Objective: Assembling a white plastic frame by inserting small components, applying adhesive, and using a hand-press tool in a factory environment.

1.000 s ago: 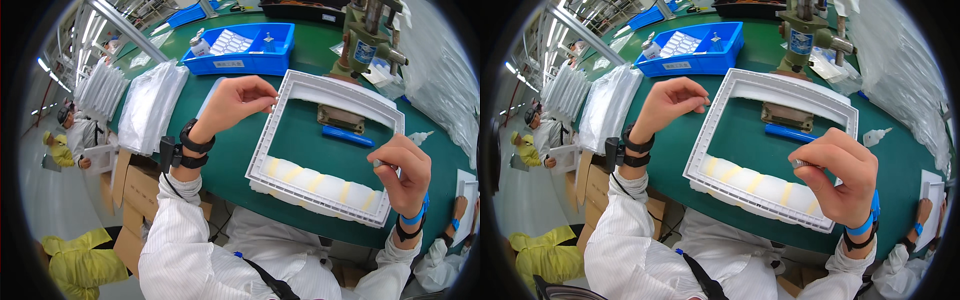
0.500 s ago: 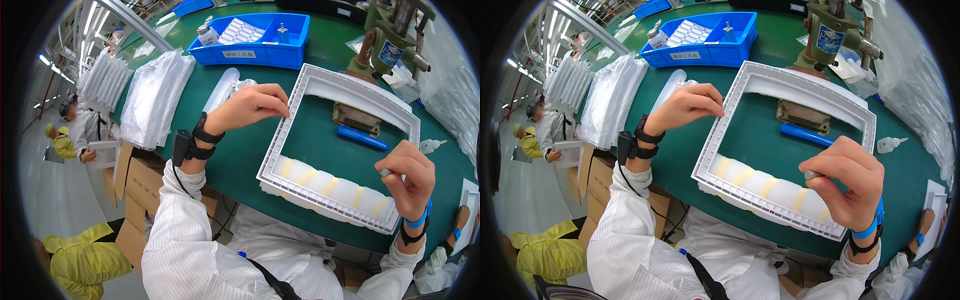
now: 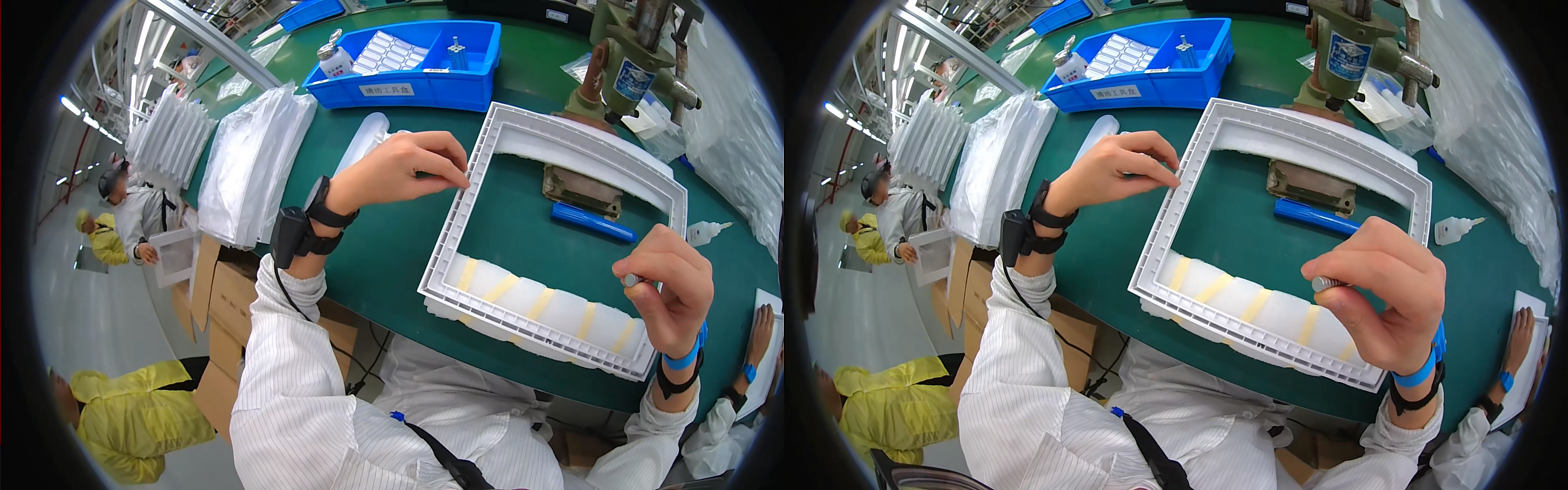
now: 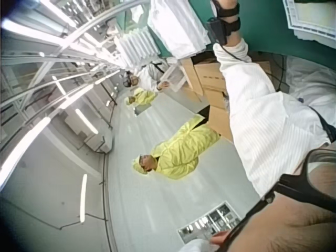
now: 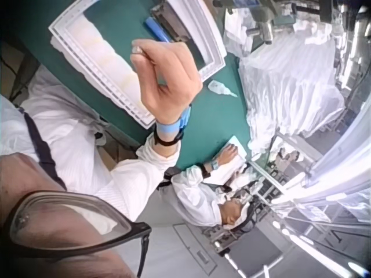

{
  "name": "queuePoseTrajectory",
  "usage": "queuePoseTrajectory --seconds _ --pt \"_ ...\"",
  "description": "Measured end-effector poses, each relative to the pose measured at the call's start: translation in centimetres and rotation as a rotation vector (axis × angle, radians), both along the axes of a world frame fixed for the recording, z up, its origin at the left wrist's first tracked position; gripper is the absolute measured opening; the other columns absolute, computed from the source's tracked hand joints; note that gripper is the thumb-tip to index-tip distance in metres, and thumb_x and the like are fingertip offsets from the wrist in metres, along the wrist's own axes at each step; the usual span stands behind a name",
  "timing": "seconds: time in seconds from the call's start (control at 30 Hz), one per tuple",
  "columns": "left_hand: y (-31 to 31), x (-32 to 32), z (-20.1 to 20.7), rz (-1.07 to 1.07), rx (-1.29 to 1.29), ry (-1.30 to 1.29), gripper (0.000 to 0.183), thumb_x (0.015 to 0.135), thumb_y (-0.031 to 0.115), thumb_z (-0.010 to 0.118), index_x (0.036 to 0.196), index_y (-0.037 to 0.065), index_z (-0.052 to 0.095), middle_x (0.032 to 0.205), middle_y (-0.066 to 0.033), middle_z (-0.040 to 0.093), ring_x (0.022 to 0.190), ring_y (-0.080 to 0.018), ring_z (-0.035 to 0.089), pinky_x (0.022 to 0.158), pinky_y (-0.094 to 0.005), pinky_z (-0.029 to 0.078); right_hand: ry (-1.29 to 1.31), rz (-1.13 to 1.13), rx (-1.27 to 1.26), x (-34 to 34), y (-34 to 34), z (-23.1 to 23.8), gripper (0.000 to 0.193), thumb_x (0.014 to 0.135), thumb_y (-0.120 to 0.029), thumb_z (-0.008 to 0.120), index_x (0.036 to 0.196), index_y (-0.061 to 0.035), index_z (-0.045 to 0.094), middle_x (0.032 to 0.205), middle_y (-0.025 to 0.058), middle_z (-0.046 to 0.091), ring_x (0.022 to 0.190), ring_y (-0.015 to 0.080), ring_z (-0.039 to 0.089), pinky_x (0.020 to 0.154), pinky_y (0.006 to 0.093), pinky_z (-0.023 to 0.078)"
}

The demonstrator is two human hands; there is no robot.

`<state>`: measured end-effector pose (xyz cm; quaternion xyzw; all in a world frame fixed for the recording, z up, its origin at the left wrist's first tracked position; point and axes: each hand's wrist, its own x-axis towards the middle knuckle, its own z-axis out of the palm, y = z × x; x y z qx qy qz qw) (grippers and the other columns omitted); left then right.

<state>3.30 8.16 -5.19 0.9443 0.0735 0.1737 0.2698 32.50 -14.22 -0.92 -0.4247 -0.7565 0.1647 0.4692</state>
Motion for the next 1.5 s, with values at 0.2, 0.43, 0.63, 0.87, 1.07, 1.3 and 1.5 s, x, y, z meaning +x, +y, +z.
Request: queuePoseTrajectory --seconds 0.2,0.43,0.63,0.87,1.07,1.3,1.5 --pt "-0.1 0.2 0.0 0.013 -0.019 0.003 0.015 0.079 0.0 0.073 0.092 0.006 0.075 0.099 -0.0053 0.066 0.084 -0.0193 0.066 0.072 -0.0275 0.055 0.002 0.008 -0.007 -0.1 0.0 0.0 0.014 0.078 -0.007 0.073 0.09 -0.0008 0.072 0.074 0.0075 0.063 0.063 0.0172 0.056 0.054 0.0273 0.042" --pt "0.5 0.3 -0.1 -0.029 -0.022 0.004 0.012 0.081 0.002 0.071 0.092 0.006 0.074 0.098 -0.0033 0.067 0.084 -0.0205 0.067 0.074 -0.0283 0.055 0.009 -0.001 -0.033 -0.1 0.0 -0.1 0.013 0.079 -0.007 0.073 0.09 -0.0011 0.072 0.075 0.0079 0.064 0.064 0.0174 0.057 0.055 0.0272 0.044" --pt "1.9 1.0 1.1 -0.179 0.21 0.041 0.015 0.077 0.003 0.075 0.09 0.01 0.075 0.094 -0.0009 0.069 0.082 -0.019 0.065 0.07 -0.0297 0.052 -0.002 0.013 -0.045 -0.1 0.2 -0.3 0.013 0.079 -0.007 0.073 0.09 -0.0015 0.072 0.074 0.0079 0.065 0.065 0.018 0.058 0.056 0.0278 0.045" --pt "1.9 1.6 1.5 -0.242 0.298 0.059 0.018 0.074 0.004 0.076 0.09 0.012 0.076 0.093 0.0012 0.069 0.079 -0.0176 0.063 0.069 -0.0308 0.048 0.017 -0.006 -0.042 0.1 0.3 -0.3 0.012 0.078 -0.005 0.073 0.09 -0.0015 0.072 0.075 0.0082 0.065 0.064 0.0186 0.059 0.056 0.0282 0.045" --pt "1.8 1.2 1.2 -0.245 0.215 0.051 0.021 0.072 0.001 0.075 0.091 0.01 0.076 0.092 -0.0007 0.068 0.079 -0.0186 0.063 0.068 -0.0313 0.049 0.008 0.004 -0.04 0.2 0.4 -0.2 0.013 0.077 -0.004 0.074 0.09 -0.0013 0.072 0.076 0.0091 0.066 0.065 0.0193 0.06 0.056 0.0284 0.046" --pt "0.5 1.2 1.2 -0.203 0.332 0.043 0.024 0.07 -0.002 0.075 0.092 0.008 0.075 0.094 -0.0032 0.069 0.082 -0.02 0.064 0.067 -0.0323 0.051 0.017 -0.001 -0.042 0.2 0.2 -0.2 0.014 0.077 -0.004 0.074 0.09 -0.0011 0.072 0.076 0.009 0.067 0.065 0.0194 0.061 0.056 0.0283 0.046" --pt "-0.9 0.7 0.5 0.027 0.0 0.024 0.02 0.073 -0.002 0.074 0.091 0.006 0.076 0.094 -0.0044 0.07 0.08 -0.0204 0.067 0.068 -0.029 0.053 0.01 0.012 -0.031 0.1 0.2 -0.2 0.015 0.076 -0.005 0.074 0.09 -0.001 0.072 0.075 0.009 0.067 0.064 0.0196 0.061 0.056 0.0281 0.046"
